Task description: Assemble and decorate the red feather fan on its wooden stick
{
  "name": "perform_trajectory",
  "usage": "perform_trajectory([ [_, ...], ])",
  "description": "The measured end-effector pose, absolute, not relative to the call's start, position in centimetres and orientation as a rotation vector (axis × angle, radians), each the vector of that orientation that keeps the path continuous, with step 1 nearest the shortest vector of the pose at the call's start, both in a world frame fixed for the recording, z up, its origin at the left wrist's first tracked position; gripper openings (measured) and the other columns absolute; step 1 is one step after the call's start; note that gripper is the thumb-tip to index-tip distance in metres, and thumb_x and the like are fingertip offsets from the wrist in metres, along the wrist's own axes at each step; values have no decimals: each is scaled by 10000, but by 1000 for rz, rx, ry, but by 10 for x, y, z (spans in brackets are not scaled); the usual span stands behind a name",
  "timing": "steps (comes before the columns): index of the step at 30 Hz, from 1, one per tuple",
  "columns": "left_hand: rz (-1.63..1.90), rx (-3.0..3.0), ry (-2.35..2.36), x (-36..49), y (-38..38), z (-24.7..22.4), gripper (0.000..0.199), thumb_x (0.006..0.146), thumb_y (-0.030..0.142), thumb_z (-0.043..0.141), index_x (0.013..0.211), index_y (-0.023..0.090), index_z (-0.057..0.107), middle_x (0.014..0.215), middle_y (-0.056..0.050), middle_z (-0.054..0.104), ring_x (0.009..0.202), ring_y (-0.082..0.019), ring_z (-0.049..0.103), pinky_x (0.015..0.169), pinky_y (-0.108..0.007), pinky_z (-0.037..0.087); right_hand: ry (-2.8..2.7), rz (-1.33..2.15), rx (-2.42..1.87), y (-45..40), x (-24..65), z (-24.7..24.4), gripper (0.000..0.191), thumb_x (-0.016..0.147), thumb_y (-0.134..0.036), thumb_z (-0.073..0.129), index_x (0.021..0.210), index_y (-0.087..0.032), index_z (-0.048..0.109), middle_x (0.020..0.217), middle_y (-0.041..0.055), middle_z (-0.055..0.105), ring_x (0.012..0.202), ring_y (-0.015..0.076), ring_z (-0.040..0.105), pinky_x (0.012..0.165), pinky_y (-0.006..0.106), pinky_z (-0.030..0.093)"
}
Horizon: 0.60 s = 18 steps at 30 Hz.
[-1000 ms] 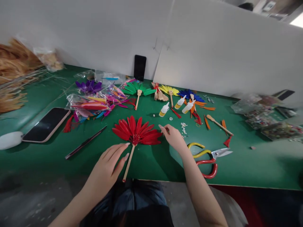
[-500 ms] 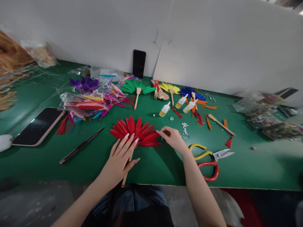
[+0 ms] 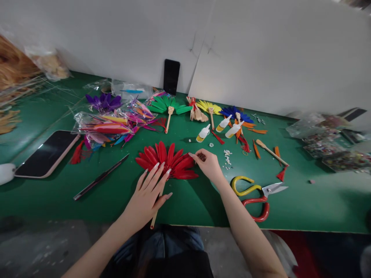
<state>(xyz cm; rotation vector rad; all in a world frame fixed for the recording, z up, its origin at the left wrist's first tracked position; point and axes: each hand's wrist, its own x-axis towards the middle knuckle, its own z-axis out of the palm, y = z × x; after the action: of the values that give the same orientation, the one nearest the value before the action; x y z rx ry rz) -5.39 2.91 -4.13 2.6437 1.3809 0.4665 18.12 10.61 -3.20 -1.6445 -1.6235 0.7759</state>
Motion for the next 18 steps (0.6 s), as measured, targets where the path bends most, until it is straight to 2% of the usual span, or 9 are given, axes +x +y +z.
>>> perform_trajectory([
  [18,457,2654,1390,-54,28,-42,543,912,387,401,1408,207,273,1487,-82,216,1365,-256,166,1085,-446,182,-1568,722,-1692,112,180,-42,321,736,-528,578,693,-211,550,588,-10,551,488,121,458,488,243,380],
])
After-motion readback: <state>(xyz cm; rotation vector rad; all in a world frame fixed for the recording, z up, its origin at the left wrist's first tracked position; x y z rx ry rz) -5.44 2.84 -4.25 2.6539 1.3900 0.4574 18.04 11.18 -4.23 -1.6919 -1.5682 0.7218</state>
